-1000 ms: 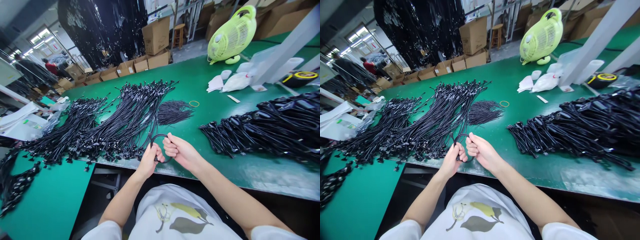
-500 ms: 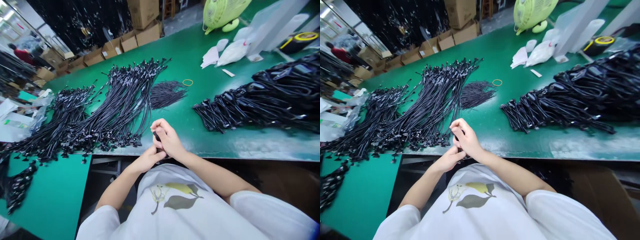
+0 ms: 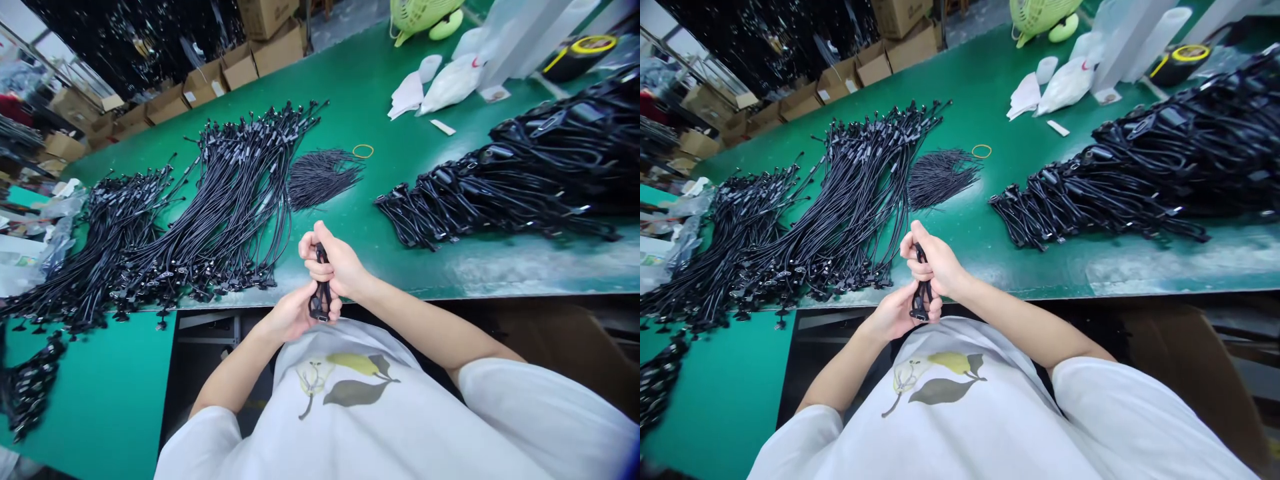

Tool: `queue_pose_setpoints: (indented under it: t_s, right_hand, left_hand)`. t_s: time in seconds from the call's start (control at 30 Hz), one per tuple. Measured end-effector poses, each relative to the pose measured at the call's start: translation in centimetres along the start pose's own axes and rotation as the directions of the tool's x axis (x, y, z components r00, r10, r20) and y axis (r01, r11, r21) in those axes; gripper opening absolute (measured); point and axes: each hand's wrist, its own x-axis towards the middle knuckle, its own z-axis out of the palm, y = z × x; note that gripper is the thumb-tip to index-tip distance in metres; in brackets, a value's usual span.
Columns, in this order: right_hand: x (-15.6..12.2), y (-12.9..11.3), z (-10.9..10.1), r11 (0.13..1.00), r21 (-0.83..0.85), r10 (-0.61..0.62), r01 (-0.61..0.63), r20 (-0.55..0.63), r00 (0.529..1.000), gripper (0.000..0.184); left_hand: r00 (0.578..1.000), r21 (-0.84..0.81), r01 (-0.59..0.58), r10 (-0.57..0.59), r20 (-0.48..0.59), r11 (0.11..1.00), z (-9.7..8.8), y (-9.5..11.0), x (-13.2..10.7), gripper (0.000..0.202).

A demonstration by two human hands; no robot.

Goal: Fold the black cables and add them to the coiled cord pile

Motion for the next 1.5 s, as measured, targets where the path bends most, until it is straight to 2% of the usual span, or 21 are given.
queue_pose_setpoints:
  t_s: [0.1,0.17,0.33,0.5,0.6,0.77,0.93,1.03,1.13,1.2,1.3,1.4,1.5]
  right_hand:
    - [-0.1,-0.4,-0.2,0.999,0.015,0.049,-0.051,0.087,0.995,0.058]
    - [-0.1,-0.7,-0.4,0.997,0.032,0.069,-0.074,0.140,0.988,0.059]
    - [0.1,-1.1,-0.7,0.996,0.088,0.009,-0.025,0.179,0.984,0.057]
    - [0.3,-0.9,-0.9,0.994,0.106,0.007,-0.029,0.200,0.980,0.055]
    - [0.3,-1.0,-1.2,0.999,0.052,-0.025,0.016,0.191,0.981,0.053]
    - [0.0,-1.7,-1.4,0.984,-0.141,-0.099,0.110,0.078,0.992,0.042]
    - [0.0,-2.1,-0.9,0.998,-0.045,-0.030,0.034,0.080,0.996,0.043]
    - [0.2,-2.0,-1.2,1.000,-0.008,0.005,-0.004,0.103,0.995,0.042]
    - [0.3,-1.6,-1.8,1.000,-0.007,-0.016,0.017,0.083,0.996,0.043]
    - [0.2,-1.1,-2.1,0.995,-0.075,-0.068,0.070,0.031,0.997,0.042]
    - [0.2,-0.3,-2.3,0.958,-0.225,-0.199,0.176,-0.084,0.976,0.036]
    - [1.0,0.4,-2.5,0.942,-0.162,-0.318,0.293,-0.168,0.933,0.042]
    - [2.3,1.4,-3.2,0.934,-0.074,-0.358,0.351,-0.201,0.912,0.052]
  left_hand:
    - [0.997,-0.134,0.074,-0.072,0.021,0.988,0.6,-0.1,-0.1,0.038]
    - [0.997,-0.192,0.082,-0.082,0.003,0.978,0.9,-0.3,-0.2,0.038]
    - [0.995,-0.291,-0.025,-0.005,-0.102,0.956,1.5,-1.5,-0.1,0.034]
    - [0.996,-0.330,-0.089,0.075,-0.055,0.940,1.8,-2.5,0.5,0.030]
    - [0.992,-0.306,-0.128,0.125,-0.029,0.943,1.8,-2.5,1.1,0.032]
    - [0.995,-0.230,-0.104,0.100,-0.028,0.968,1.3,-1.6,1.8,0.033]
    - [0.998,-0.123,-0.052,0.056,0.029,0.991,1.1,-0.8,1.6,0.037]
    - [0.999,-0.179,-0.016,0.010,-0.033,0.984,1.1,-0.7,1.6,0.031]
    - [0.996,-0.216,-0.026,0.006,-0.090,0.976,0.8,-1.1,1.8,0.030]
    - [0.991,-0.149,-0.069,0.050,-0.124,0.986,0.5,-1.3,2.1,0.036]
    - [0.966,0.046,-0.135,0.142,-0.215,0.990,-0.1,-1.3,2.8,0.045]
    - [0.955,0.145,-0.132,0.165,-0.247,0.981,-0.5,-1.1,3.6,0.049]
    - [0.936,0.229,-0.134,0.199,-0.289,0.964,-1.2,-1.1,4.4,0.050]
